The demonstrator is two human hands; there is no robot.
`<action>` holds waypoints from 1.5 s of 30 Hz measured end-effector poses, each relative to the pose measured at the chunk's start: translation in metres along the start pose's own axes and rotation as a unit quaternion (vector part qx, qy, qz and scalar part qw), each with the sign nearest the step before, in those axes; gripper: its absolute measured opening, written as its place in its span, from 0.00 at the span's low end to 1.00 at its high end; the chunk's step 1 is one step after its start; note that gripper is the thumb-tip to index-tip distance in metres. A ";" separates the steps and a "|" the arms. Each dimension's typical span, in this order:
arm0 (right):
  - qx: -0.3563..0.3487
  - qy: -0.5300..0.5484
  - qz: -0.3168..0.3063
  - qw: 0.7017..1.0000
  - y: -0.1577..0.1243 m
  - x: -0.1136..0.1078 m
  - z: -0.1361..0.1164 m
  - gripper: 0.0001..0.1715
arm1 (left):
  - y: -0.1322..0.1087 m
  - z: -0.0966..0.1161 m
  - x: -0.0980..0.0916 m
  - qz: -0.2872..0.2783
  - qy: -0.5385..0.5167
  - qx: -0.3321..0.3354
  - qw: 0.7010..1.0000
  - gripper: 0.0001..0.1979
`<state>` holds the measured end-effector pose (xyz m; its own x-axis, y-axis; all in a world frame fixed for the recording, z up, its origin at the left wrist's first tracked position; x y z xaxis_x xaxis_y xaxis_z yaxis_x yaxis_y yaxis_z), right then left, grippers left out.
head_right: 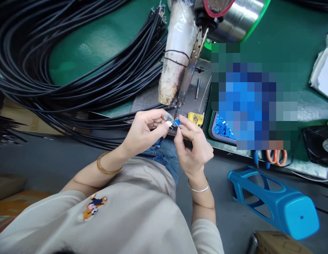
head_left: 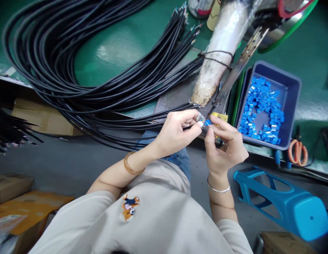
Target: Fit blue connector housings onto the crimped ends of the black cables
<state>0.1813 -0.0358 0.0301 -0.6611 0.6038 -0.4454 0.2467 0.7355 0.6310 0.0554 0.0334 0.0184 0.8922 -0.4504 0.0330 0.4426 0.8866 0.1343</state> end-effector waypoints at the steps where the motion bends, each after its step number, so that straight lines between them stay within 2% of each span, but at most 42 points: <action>1: 0.002 0.000 0.002 1.000 0.000 0.000 0.001 0.10 | 0.000 0.000 0.000 -0.001 -0.003 -0.001 1.000 0.08; 12: 0.000 -0.023 0.002 1.000 0.006 0.000 -0.001 0.07 | 0.002 0.001 -0.002 -0.005 0.014 -0.014 1.000 0.09; 19: -0.035 -0.011 0.008 0.999 0.003 0.001 -0.004 0.12 | -0.001 -0.002 -0.001 -0.023 0.017 -0.026 0.999 0.07; 23: -0.019 -0.006 0.006 1.000 0.001 0.001 -0.002 0.10 | -0.002 -0.004 -0.002 -0.027 0.007 -0.038 0.999 0.07; 29: 0.047 0.029 -0.014 0.998 0.004 0.001 0.000 0.07 | 0.000 -0.002 -0.001 -0.053 -0.039 -0.063 0.996 0.07; 40: 0.047 -0.002 -0.024 0.999 0.012 0.002 -0.003 0.03 | 0.008 -0.001 0.000 -0.033 -0.037 -0.058 0.997 0.09; 45: 0.032 -0.002 -0.026 0.999 0.015 -0.001 -0.007 0.06 | 0.007 0.003 0.000 -0.038 -0.020 -0.044 0.998 0.10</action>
<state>0.1804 -0.0276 0.0439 -0.6706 0.5661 -0.4794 0.2572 0.7836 0.5655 0.0584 0.0394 0.0222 0.8524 -0.5187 0.0666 0.5163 0.8549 0.0500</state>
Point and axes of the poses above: each hand's wrist, its own y-axis towards the middle knuckle, its own x-axis out of the palm, z = x × y, the point moved 5 cm from there along y, towards the middle knuckle, and after that the axes turned 5 degrees about x, right-handed, at the moved point
